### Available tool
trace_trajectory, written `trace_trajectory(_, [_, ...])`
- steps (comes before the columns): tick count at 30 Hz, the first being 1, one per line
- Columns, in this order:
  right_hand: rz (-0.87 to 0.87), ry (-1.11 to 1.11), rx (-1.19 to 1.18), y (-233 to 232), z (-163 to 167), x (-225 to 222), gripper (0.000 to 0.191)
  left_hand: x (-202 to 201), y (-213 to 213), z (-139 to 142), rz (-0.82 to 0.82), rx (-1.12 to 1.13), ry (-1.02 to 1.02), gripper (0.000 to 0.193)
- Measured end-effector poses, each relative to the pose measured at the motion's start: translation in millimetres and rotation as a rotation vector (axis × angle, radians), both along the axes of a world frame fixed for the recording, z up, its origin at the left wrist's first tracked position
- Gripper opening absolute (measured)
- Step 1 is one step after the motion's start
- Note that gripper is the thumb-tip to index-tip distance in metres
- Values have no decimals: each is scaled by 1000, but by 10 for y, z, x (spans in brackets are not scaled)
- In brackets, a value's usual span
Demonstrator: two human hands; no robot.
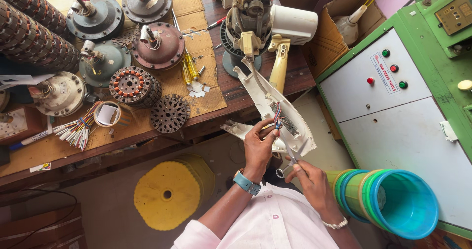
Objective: The person disassembles a ceiling fan, removes the motor housing, and works on the internal wiring using scissors and a screwdriver. They then reassemble the fan components and secure the housing.
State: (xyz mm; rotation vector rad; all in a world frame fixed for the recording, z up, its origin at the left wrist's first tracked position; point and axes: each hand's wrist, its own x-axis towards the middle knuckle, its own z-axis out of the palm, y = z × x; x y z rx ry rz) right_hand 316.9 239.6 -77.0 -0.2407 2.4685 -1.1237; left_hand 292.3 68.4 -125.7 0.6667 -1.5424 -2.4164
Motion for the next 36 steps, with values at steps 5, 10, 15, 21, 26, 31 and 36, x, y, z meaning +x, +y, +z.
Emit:
trace_trajectory(5, [-21,-97,69,-20,-35,-47,41,9,37,-14,18,-119,-45,35])
trace_trajectory(10, [-19,-90,4,-69,17,-75,40,45,75,99,29,-263,-36,34])
trace_trajectory(15, [-220,-401,-166,-39,168,-38,41,95,46,251,81,-380,-48,32])
trace_trajectory(21, [-86,-201,-122,35,111,74,42,52,66,305,85,-354,-50,32])
trace_trajectory(26, [-32,-80,-78,38,-44,21,40,21,111,298,70,-365,-61,32])
trace_trajectory(31, [-66,-154,-33,23,-9,-13,40,33,122,311,75,-407,-46,32])
trace_trajectory(36, [-53,-142,16,12,79,-10,40,32,112,311,99,-398,6,32])
